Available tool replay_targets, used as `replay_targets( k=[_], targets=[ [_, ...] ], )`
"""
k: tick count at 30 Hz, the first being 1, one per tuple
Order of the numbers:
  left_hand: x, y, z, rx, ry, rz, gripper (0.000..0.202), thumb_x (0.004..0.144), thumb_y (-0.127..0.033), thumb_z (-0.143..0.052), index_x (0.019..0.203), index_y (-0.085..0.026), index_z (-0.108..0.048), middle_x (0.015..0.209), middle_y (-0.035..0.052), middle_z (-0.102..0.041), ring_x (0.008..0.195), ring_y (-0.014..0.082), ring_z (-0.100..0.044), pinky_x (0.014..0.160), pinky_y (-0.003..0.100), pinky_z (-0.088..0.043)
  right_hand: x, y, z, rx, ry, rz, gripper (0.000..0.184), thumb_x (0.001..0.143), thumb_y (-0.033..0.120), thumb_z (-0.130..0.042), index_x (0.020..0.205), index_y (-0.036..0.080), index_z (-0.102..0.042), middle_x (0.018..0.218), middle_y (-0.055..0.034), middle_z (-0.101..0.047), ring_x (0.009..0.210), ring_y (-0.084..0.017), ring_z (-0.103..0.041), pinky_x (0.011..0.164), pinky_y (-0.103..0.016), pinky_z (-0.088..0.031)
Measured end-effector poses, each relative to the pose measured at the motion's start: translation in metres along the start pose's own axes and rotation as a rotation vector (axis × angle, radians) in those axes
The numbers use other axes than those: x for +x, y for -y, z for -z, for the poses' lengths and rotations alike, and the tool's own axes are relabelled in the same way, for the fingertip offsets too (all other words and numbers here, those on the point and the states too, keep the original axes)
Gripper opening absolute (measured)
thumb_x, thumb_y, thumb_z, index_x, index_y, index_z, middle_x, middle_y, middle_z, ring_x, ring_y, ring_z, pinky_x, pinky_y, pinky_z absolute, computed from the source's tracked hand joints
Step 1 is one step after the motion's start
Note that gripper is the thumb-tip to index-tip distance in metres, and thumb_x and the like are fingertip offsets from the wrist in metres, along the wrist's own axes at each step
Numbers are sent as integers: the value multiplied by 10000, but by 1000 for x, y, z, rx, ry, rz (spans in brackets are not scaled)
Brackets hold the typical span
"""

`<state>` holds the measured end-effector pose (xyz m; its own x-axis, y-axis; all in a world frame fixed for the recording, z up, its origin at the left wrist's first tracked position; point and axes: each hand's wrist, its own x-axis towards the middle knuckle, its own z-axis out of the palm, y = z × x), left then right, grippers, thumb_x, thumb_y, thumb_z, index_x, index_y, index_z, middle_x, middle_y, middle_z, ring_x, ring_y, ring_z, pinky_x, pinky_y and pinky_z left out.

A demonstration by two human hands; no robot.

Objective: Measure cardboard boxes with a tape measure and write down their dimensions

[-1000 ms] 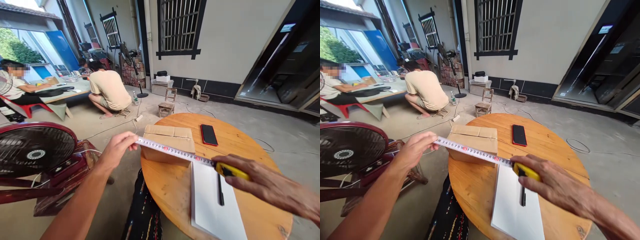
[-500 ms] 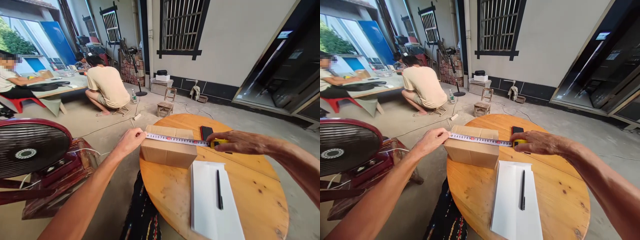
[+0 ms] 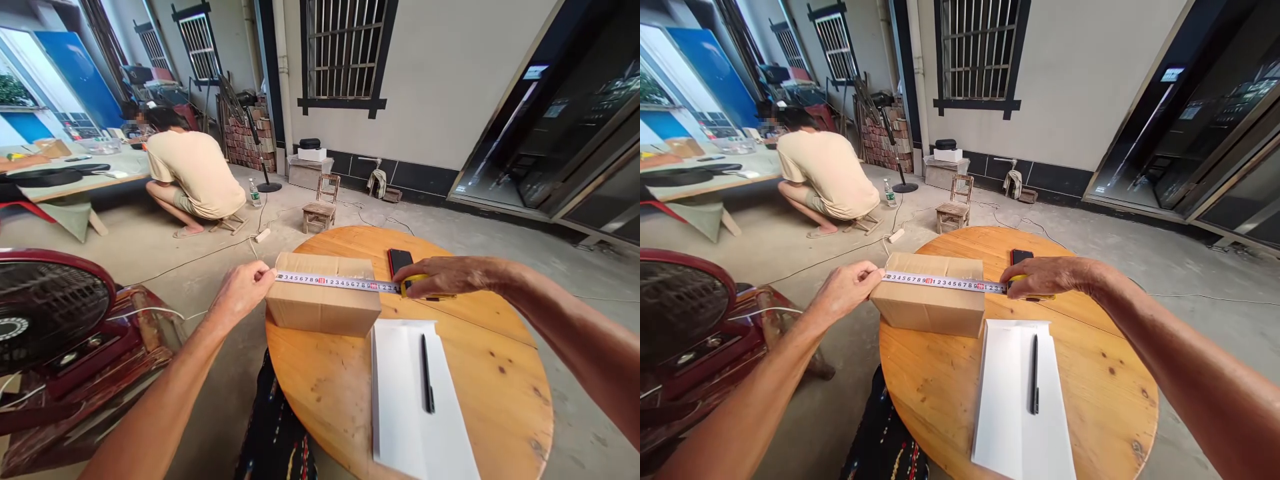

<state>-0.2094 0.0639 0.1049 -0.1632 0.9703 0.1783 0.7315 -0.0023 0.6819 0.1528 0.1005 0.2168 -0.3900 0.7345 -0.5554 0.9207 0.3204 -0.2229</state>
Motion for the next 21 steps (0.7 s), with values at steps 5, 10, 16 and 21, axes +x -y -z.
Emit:
replay_targets(
  k=[5,10,16,21],
  targets=[
    [2,14,-16,-199,3,16,441,756,-551,-501,983,-195,-629,798,32,-661,638,175,-550,535,248,-398,1,-1,-1,9,-15,-9,485,819,534,-560,1261,355,-646,1162,-59,-684,1068,-338,-624,881,-426,-457],
    [2,13,-19,-345,7,23,597,723,-573,-547,1125,-137,-612,840,59,-670,739,198,-604,610,262,-459,3,-1,-1,6,-8,-2,478,823,522,-557,1265,362,-641,1114,-56,-692,1037,-330,-627,862,-428,-453],
    [1,10,-18,-418,-12,34,588,715,-536,-587,1150,-142,-633,908,74,-695,792,216,-638,660,283,-475,3,-4,-2,15,-2,-32,436,833,529,-551,1237,392,-644,1165,-54,-668,1079,-337,-601,875,-443,-436],
    [-2,4,-24,-459,-60,31,614,726,-500,-564,1210,-127,-620,1080,113,-706,931,243,-650,790,313,-495,2,-1,-3,18,3,-48,457,831,532,-546,1251,374,-633,1167,-60,-659,1047,-328,-612,831,-412,-451]
  ],
)
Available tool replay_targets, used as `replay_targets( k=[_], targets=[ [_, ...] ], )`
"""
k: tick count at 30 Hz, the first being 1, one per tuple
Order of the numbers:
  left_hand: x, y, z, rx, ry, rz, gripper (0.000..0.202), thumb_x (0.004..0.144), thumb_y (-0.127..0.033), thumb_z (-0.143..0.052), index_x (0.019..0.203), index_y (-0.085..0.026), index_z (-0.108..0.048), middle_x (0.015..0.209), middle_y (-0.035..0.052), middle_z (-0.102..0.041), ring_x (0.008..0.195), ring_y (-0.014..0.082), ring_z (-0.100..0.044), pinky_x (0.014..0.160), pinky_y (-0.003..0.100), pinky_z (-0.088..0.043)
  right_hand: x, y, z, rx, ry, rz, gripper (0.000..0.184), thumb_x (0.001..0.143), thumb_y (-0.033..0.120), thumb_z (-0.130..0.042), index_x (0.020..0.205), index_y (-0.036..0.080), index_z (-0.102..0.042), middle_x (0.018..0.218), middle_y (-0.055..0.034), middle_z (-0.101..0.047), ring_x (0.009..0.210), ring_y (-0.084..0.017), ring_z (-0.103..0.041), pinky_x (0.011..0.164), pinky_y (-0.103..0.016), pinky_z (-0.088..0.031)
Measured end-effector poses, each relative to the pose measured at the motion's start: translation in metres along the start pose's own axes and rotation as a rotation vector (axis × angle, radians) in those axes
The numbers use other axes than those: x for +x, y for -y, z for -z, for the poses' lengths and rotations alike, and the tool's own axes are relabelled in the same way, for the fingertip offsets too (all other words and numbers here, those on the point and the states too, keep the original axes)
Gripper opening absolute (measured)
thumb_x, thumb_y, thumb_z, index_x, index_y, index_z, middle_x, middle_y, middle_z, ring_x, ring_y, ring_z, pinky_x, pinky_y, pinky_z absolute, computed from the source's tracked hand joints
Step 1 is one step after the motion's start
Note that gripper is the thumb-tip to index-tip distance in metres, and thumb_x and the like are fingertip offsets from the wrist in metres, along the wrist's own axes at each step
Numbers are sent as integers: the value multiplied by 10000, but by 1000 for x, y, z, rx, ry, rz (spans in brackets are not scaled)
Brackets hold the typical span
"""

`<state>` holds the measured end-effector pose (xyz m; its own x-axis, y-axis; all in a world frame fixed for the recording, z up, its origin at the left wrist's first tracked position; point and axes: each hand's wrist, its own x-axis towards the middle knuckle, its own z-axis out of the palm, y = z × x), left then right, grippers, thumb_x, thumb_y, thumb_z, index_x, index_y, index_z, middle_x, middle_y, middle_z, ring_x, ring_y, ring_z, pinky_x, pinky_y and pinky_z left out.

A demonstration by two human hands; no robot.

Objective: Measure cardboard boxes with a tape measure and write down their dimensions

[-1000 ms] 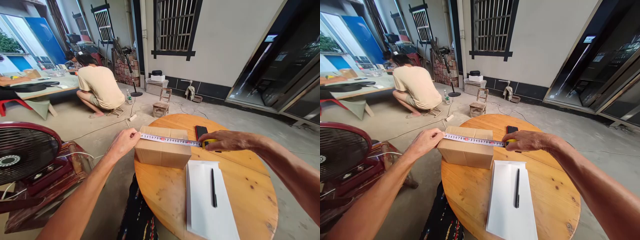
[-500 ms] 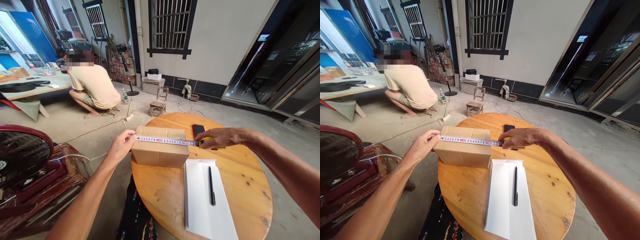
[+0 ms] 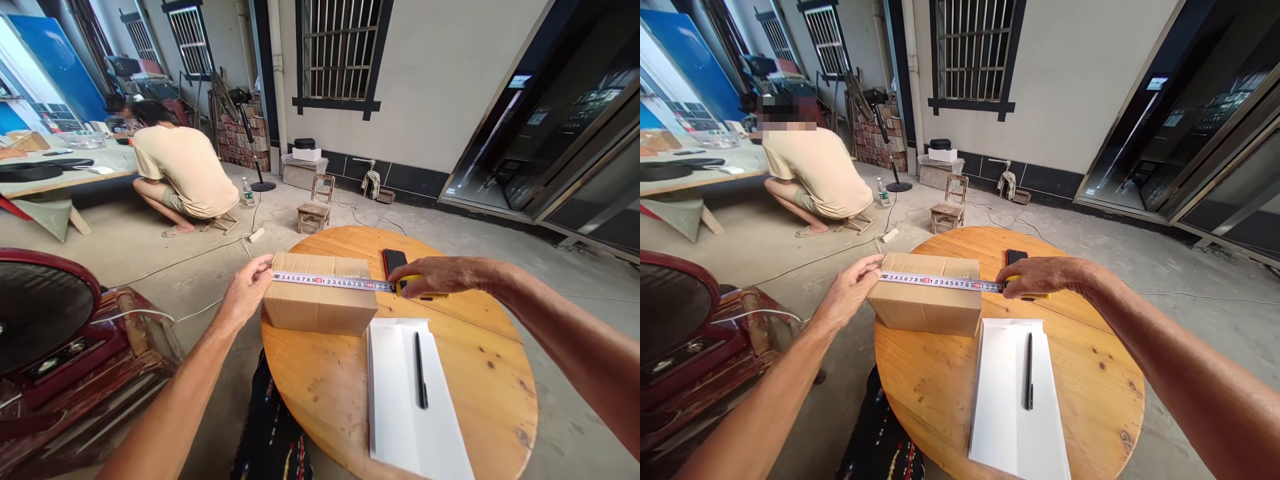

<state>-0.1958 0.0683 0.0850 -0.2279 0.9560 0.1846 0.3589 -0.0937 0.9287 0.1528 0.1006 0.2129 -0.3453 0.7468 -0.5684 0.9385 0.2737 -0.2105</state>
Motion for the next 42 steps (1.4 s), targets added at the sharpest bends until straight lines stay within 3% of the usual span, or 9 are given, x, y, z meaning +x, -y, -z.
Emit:
replay_targets(
  k=[9,15,21,28,31,33,35,39,42],
  targets=[
    [-5,-2,-7,-35,-40,-22,522,764,-443,-521,1177,-149,-647,1106,89,-721,978,246,-658,831,310,-508,-4,4,-2,1,-18,-4,487,825,527,-538,1270,349,-625,1027,-62,-667,905,-289,-636,739,-377,-463],
    [-7,-4,-7,-27,-68,-23,472,780,-434,-551,1148,-165,-672,1111,82,-723,1026,260,-647,843,317,-513,-4,6,-1,-26,-11,12,481,832,503,-529,1270,329,-626,1086,-74,-674,991,-315,-626,791,-404,-453],
    [-7,-3,-8,-48,-50,-34,466,793,-415,-533,1165,-169,-667,1139,77,-717,1047,253,-647,864,311,-511,-6,7,-2,-6,1,-4,534,830,504,-522,1327,319,-582,1010,-70,-676,861,-278,-646,719,-379,-472],
    [-6,6,-7,-72,-37,-34,471,880,-470,-501,1198,-165,-669,1252,99,-670,1212,296,-571,1055,409,-413,-10,13,3,-28,10,35,478,844,497,-528,1276,316,-620,1177,-74,-665,1089,-329,-604,924,-461,-431],
    [-9,13,-8,-119,-42,-61,578,948,-549,-394,1358,-173,-552,1403,107,-568,1319,274,-496,1105,396,-377,-18,9,-3,59,-10,64,508,850,538,-536,1289,295,-614,1234,-79,-647,1136,-329,-585,949,-438,-434],
    [-14,18,-7,-148,-32,-82,650,965,-575,-346,1478,-180,-395,1498,116,-465,1366,258,-452,1116,384,-373,-29,7,-15,174,-44,82,535,832,581,-559,1275,288,-620,1219,-71,-656,1123,-319,-590,924,-402,-456],
    [-22,21,-4,-158,7,-100,713,938,-592,-415,1519,-191,-314,1531,123,-416,1386,271,-427,1127,400,-365,-42,10,-36,376,-51,86,564,811,621,-573,1238,257,-625,1105,-76,-684,1015,-288,-627,824,-361,-498],
    [-42,24,5,71,128,-260,719,816,-539,-629,1441,-230,-451,1577,100,-328,1443,320,-319,1178,469,-278,-72,38,-98,1021,188,55,575,834,643,-551,1203,202,-534,826,-63,-663,775,-224,-657,546,-268,-507],
    [-49,24,3,220,86,-356,643,824,-470,-628,1405,-234,-484,1556,95,-352,1436,296,-335,1182,455,-276,-86,71,-147,1363,180,-94,542,798,666,-596,1123,236,-543,783,-34,-637,764,-223,-684,500,-229,-499]
  ],
)
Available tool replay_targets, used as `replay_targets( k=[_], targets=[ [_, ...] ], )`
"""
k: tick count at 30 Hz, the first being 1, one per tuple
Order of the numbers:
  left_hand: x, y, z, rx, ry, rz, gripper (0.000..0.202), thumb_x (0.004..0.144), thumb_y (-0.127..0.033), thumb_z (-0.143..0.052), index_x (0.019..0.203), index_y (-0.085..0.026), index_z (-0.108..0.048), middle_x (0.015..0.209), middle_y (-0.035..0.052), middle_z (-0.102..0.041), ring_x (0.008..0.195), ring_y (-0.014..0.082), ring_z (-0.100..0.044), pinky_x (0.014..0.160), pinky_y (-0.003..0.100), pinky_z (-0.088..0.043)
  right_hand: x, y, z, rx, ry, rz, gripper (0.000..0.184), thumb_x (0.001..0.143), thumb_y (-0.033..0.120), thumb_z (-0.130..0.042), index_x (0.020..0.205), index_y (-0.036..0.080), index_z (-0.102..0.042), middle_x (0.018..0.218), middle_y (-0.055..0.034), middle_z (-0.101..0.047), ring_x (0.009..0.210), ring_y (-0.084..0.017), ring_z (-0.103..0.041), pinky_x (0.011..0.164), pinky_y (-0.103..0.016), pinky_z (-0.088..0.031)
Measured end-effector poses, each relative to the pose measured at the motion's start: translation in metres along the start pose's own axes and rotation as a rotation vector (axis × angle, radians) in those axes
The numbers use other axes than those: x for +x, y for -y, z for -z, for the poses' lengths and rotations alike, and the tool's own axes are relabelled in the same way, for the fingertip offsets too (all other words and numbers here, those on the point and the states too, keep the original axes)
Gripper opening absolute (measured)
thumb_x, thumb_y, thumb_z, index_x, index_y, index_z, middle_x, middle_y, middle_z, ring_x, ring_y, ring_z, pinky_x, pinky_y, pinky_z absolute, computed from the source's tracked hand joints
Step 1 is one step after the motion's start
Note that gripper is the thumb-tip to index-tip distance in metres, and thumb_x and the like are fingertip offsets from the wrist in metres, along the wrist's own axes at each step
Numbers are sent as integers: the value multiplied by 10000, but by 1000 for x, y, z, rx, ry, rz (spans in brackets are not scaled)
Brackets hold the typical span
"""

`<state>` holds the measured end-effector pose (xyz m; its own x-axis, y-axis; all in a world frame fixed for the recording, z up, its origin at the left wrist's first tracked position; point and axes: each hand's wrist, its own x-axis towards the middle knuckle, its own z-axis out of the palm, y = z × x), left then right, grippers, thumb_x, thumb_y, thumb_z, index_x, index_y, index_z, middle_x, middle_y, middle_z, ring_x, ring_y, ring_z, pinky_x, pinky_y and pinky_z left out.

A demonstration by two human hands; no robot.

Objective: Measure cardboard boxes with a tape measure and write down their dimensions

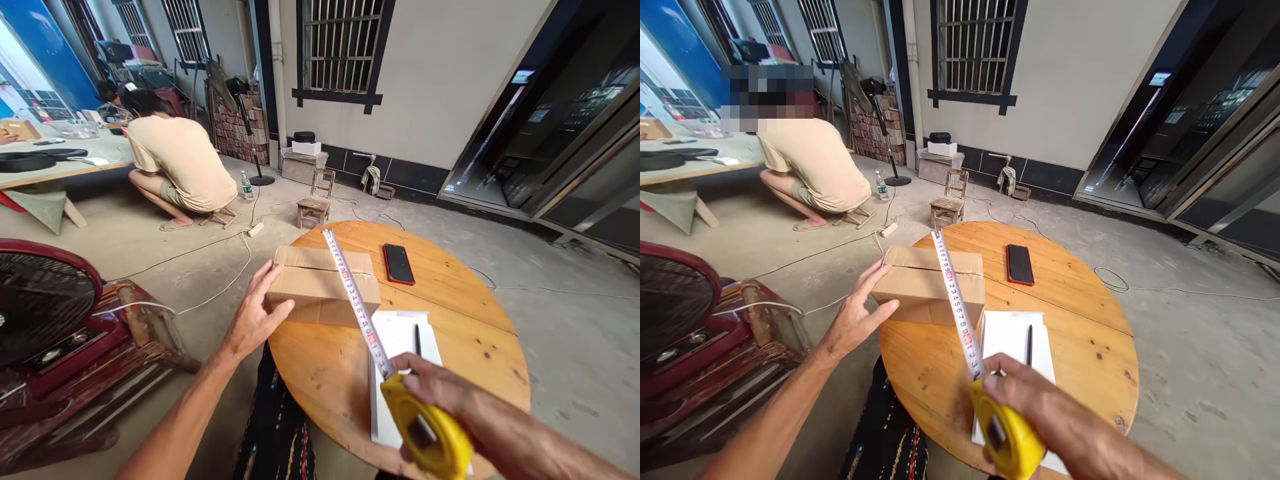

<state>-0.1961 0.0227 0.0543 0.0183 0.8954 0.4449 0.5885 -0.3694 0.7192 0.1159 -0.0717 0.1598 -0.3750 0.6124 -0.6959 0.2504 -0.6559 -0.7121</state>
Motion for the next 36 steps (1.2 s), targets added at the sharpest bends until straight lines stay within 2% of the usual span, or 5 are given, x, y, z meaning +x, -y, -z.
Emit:
replay_targets(
  k=[4,8,14,25,36],
  targets=[
    [2,0,-8,15,-65,-14,586,839,-452,-623,1366,-217,-515,1514,97,-420,1399,280,-398,1166,428,-309,12,-30,-43,232,-22,88,585,718,739,-636,1014,234,-624,858,-59,-667,812,-242,-683,636,-307,-569],
    [5,1,-13,1,-81,-19,578,831,-445,-635,1343,-196,-536,1500,113,-438,1380,278,-426,1157,418,-322,28,-35,-66,323,70,146,614,674,750,-674,1064,277,-639,974,-34,-700,942,-262,-682,796,-366,-580],
    [6,3,-13,-6,-90,-16,573,826,-463,-631,1332,-210,-545,1495,103,-446,1388,281,-417,1160,426,-319,36,-40,-93,492,189,130,760,693,800,-622,1172,211,-600,934,-68,-722,874,-282,-714,712,-377,-588],
    [6,4,-16,-26,-111,-31,560,823,-435,-635,1320,-194,-547,1481,112,-455,1381,281,-425,1159,416,-319,50,-39,-93,811,196,-24,693,854,701,-509,1175,93,-595,800,-102,-739,715,-251,-741,685,-358,-571],
    [6,3,-15,-35,-116,-30,554,819,-437,-655,1310,-197,-561,1478,113,-458,1368,284,-438,1159,421,-316,56,-58,-88,758,102,12,686,750,709,-640,1224,224,-537,854,-42,-724,769,-249,-738,709,-363,-579]
  ],
)
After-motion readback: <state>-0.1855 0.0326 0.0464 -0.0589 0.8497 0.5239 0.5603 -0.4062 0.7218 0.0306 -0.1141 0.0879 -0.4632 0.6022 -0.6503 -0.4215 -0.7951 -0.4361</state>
